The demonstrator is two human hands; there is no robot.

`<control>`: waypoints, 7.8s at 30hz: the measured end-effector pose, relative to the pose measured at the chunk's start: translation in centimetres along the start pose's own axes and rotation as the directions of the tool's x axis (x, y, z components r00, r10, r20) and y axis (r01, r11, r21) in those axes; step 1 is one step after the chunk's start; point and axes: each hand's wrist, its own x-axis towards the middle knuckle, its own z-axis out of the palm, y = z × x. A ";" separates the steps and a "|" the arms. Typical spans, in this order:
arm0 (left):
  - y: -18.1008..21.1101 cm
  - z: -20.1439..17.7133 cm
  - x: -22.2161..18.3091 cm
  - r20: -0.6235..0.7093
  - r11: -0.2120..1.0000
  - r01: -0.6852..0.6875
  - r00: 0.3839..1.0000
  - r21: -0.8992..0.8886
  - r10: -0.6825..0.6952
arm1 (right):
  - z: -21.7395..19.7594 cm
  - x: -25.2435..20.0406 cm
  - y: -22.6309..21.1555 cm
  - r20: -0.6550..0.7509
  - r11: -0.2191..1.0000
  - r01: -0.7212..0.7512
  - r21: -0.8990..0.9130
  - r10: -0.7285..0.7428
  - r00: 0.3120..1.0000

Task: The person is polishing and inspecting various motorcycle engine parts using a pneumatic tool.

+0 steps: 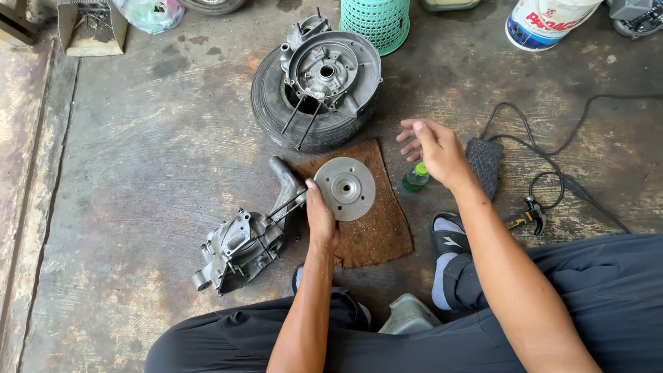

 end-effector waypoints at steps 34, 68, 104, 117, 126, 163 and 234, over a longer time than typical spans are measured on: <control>7.4 2.8 -7.3 -0.063 0.938 -0.028 0.997 0.345 0.053 | 9.0 -3.4 2.7 0.225 0.813 0.445 -0.376 -0.386 0.895; 7.4 -1.8 -3.7 -0.281 0.902 -0.109 0.928 0.418 0.243 | 5.7 -3.9 5.6 0.156 0.859 -0.207 -0.468 0.311 0.938; 9.4 -0.5 -8.8 -0.138 0.918 -0.117 0.974 0.380 0.182 | 9.6 -5.0 -1.4 0.511 0.901 -0.321 -0.291 0.430 0.744; 12.8 -10.5 -2.6 0.268 0.001 -0.285 0.900 0.958 0.345 | 14.7 -4.5 6.8 0.162 0.854 -0.401 0.332 0.367 0.916; 8.1 -25.7 5.6 0.236 -0.358 -0.161 0.956 0.920 0.176 | 15.7 -2.8 8.5 0.225 0.856 -0.448 0.258 0.398 0.890; 15.6 -28.0 13.2 -0.175 0.015 0.191 0.856 0.981 0.486 | 16.1 0.3 5.8 0.158 0.861 -0.480 0.167 0.457 0.875; 6.5 -9.1 -0.7 -0.421 0.956 -0.285 0.860 0.073 0.289 | 9.1 0.4 2.3 0.310 0.733 0.389 -0.558 -0.251 0.917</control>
